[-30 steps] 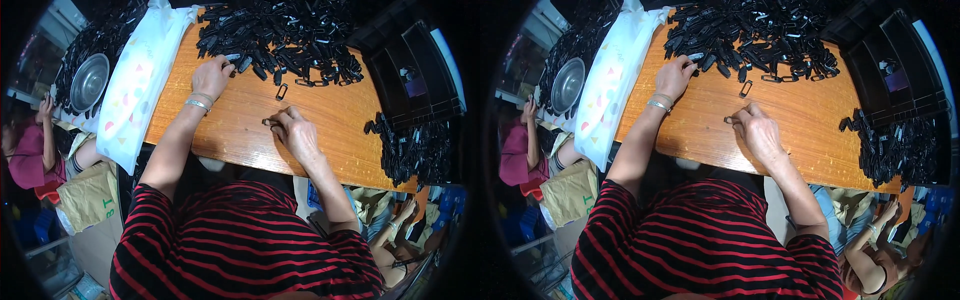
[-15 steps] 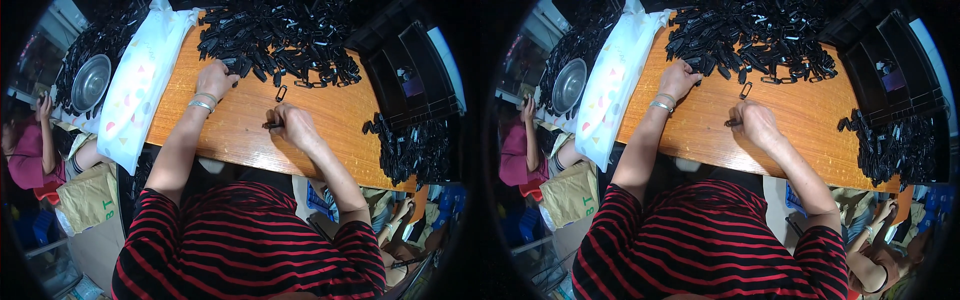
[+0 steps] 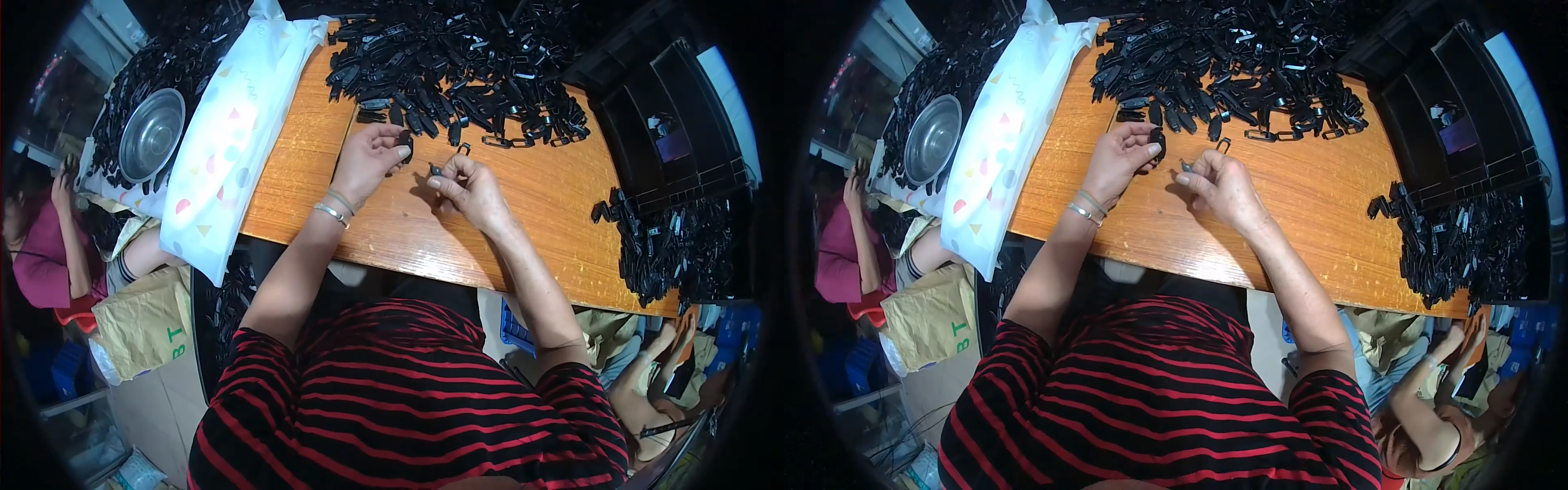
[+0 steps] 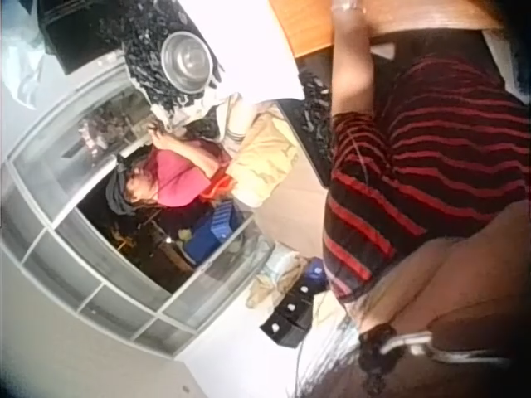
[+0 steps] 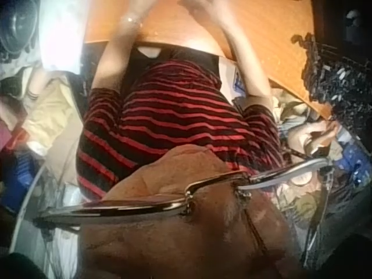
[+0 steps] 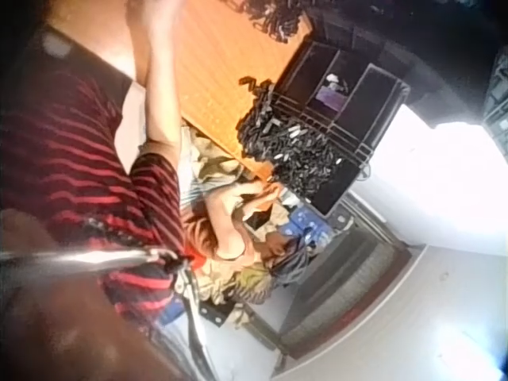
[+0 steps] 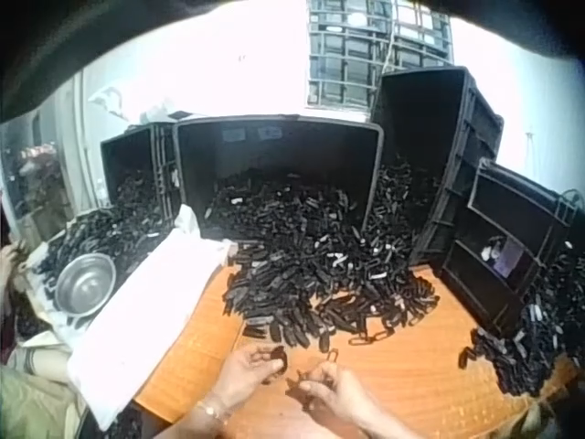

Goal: Manually joining two small black plastic components together.

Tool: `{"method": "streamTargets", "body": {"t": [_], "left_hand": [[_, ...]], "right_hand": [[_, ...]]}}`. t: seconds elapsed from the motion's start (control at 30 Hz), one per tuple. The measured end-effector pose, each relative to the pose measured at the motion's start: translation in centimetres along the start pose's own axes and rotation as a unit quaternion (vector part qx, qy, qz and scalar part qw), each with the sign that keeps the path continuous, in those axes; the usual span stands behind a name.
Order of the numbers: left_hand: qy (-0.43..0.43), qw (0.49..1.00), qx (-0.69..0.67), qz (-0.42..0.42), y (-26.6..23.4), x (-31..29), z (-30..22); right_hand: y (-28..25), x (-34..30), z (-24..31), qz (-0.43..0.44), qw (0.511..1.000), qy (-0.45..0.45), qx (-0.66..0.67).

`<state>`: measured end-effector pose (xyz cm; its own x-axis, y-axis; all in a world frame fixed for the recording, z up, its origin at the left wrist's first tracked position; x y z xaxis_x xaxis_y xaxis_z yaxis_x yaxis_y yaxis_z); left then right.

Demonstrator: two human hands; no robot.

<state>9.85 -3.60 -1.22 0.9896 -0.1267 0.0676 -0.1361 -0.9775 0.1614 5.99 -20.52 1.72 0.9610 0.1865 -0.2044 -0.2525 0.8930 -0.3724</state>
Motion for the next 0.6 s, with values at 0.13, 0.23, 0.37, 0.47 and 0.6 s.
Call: {"method": "streamTargets", "body": {"t": [0.13,0.23,0.37,0.47,0.6], "left_hand": [[-0.062,0.993,-0.096,0.009,0.4,-1.4,-0.6],[-0.064,0.992,-0.108,0.017,0.5,-1.9,-1.6],[-0.041,0.994,-0.103,0.024,0.6,-2.3,-2.4],[-0.024,0.995,-0.097,0.032,0.5,-2.5,-2.6],[-0.015,0.995,-0.096,0.033,0.2,-2.6,-2.4]], "right_hand": [[0.1,0.1,1.3,-0.030,0.997,-0.076,0.014],[0.0,-0.6,3.6,-0.138,0.973,-0.184,-0.026],[0.5,-0.6,3.7,-0.166,0.966,-0.194,-0.041],[0.9,-0.8,4.4,-0.171,0.958,-0.229,-0.028],[1.3,-1.0,4.8,-0.179,0.950,-0.250,-0.061]]}}
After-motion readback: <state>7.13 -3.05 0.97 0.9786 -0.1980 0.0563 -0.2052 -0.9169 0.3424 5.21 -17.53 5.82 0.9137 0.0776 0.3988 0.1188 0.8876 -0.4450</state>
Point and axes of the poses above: each hand's wrist, its own x-axis towards the middle knuckle, its own y-axis out of the palm, z = x × y, the point moved 7 cm from there along x, towards the middle knuckle, and after that the axes turned 4 degrees about y, right-handed, at the moved point
